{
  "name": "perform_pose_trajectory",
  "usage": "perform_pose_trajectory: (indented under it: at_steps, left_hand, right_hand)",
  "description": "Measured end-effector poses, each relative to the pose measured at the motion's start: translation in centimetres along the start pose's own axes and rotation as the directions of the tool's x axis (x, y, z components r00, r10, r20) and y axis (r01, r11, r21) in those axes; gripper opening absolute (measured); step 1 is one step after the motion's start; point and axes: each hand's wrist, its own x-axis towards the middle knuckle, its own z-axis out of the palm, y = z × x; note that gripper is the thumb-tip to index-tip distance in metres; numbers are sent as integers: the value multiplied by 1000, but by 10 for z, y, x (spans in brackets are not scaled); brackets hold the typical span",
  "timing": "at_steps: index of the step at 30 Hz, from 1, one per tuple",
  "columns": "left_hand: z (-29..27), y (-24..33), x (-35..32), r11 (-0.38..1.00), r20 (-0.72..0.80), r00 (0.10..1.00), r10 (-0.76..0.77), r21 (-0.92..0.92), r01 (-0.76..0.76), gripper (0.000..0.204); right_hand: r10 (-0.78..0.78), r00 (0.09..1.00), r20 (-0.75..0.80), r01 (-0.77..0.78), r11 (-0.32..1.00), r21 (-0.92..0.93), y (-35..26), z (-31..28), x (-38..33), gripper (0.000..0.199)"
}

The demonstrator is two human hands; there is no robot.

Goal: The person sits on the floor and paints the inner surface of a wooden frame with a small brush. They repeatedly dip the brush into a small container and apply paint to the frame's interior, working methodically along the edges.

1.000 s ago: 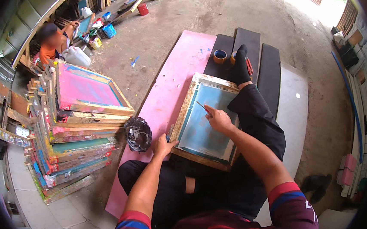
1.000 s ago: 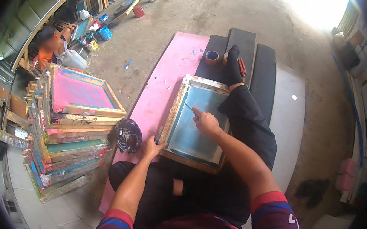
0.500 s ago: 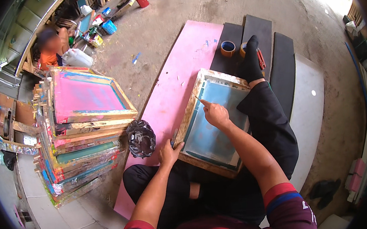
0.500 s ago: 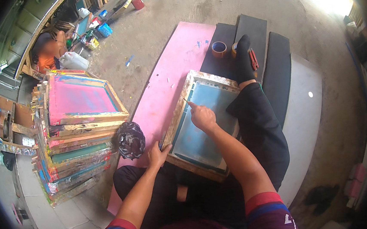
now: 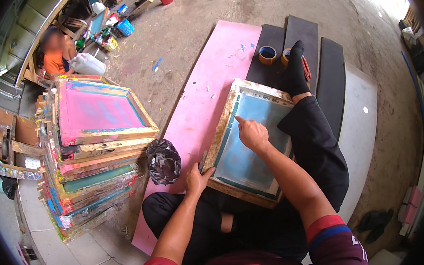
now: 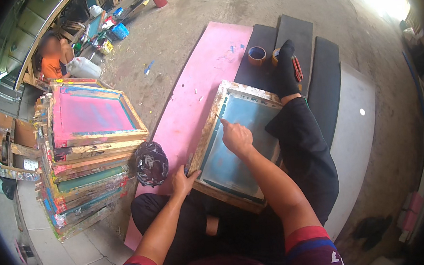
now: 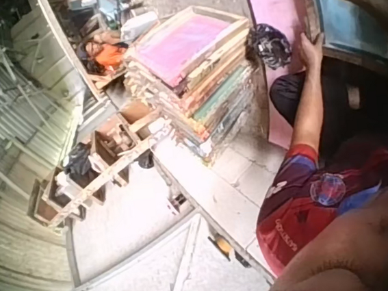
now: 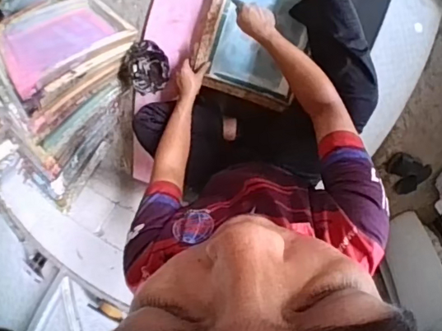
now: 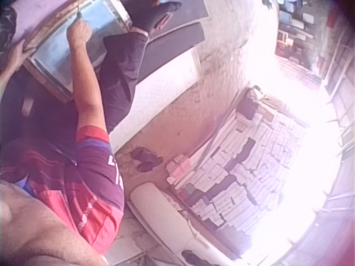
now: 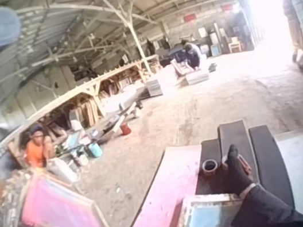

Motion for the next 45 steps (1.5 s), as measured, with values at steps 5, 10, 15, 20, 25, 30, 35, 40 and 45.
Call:
perform_pose_trajectory:
  at_steps: [5, 10, 15, 20, 25, 30, 35, 40, 45]
  left_hand:
    - [-2, -1, 2, 1000, 13, 1000, 15, -12, -15, 76]
    - [1, -4, 6, 1000, 59, 998, 6, 8, -6, 83]
    - [-4, -6, 8, 999, 160, 987, -28, -11, 30, 94]
    - [5, -11, 6, 998, 65, 996, 58, 22, -59, 95]
    - [-12, 9, 8, 998, 170, 986, 1, 58, -12, 93]
    - [2, -6, 13, 997, 118, 993, 26, 74, -35, 91]
    - [-3, 7, 12, 993, 42, 997, 60, 104, -64, 77]
    - [1, -12, 13, 993, 36, 996, 78, 84, -81, 84]
    - [13, 7, 22, 987, 42, 989, 145, 68, -148, 88]
  right_hand:
    - [-7, 1000, 20, 8, 997, -73, -3, 2, 1, 48]
    - [-18, 999, 37, 24, 989, -143, -6, 0, 1, 49]
    - [-12, 990, 140, 50, 963, -266, -26, -11, 1, 48]
    - [36, 994, 105, -20, 989, -148, -21, 10, 11, 49]
    - [7, 999, 51, -1, 994, -111, -6, 20, -1, 48]
    - [-28, 998, 55, 27, 999, 22, 8, 21, 2, 51]
    - [5, 1000, 20, -8, 985, 172, 13, 17, 10, 43]
    - [-49, 997, 60, 42, 993, 107, 10, 23, 9, 45]
    - [34, 999, -22, -17, 848, 529, 52, 44, 41, 40]
